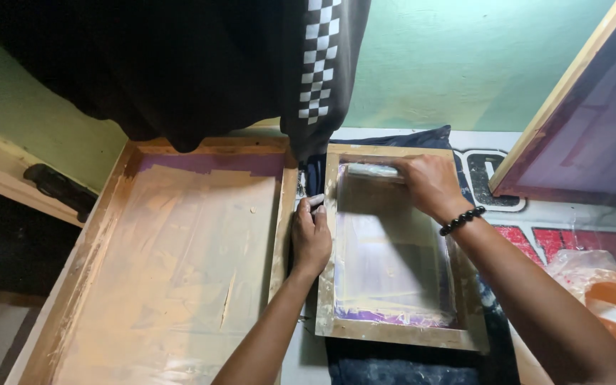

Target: The person uses a squeegee to pull white ink across a screen printing frame placed over a dark garment. They repeatedly pull the ink from the top to the bottom of the frame to coat the mesh evenly.

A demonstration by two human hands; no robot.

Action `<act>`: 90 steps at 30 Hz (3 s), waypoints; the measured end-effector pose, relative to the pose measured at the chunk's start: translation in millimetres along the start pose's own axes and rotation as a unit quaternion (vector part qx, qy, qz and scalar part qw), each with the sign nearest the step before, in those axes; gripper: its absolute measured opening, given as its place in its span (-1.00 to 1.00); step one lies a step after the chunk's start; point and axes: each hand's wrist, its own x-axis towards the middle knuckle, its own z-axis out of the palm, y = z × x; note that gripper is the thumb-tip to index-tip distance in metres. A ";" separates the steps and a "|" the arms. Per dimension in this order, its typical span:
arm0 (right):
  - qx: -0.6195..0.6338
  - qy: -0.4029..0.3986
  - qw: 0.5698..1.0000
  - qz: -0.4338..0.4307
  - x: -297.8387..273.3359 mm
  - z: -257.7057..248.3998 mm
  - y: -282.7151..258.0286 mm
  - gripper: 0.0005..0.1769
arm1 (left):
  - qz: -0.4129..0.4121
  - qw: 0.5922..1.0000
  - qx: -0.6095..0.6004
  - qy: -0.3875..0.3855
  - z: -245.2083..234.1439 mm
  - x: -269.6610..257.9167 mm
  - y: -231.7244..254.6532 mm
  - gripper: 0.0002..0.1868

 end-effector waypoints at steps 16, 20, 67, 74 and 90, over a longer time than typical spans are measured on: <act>0.087 -0.215 0.968 -0.096 -97.2 -99.6 -19.5 -0.71 | 0.010 1.000 0.008 0.001 1.0 2.2 0.6 -0.76; 0.008 -0.081 0.996 -0.029 -64.4 -51.0 13.1 -0.67 | 0.003 1.000 0.023 0.003 4.7 3.0 -16.2 -0.73; 0.026 -0.029 0.999 0.014 -68.9 -52.8 -16.2 -0.76 | 0.194 0.845 0.415 -0.276 46.0 186.5 22.0 -0.54; 0.010 -0.040 0.999 0.019 -88.5 -24.5 -22.5 -0.89 | 0.097 0.878 0.389 -0.261 61.1 197.2 4.0 -0.50; -0.025 -0.003 1.000 0.019 -54.8 -13.8 -14.2 -0.83 | 0.073 0.894 0.374 -0.234 86.4 202.9 -9.0 -0.70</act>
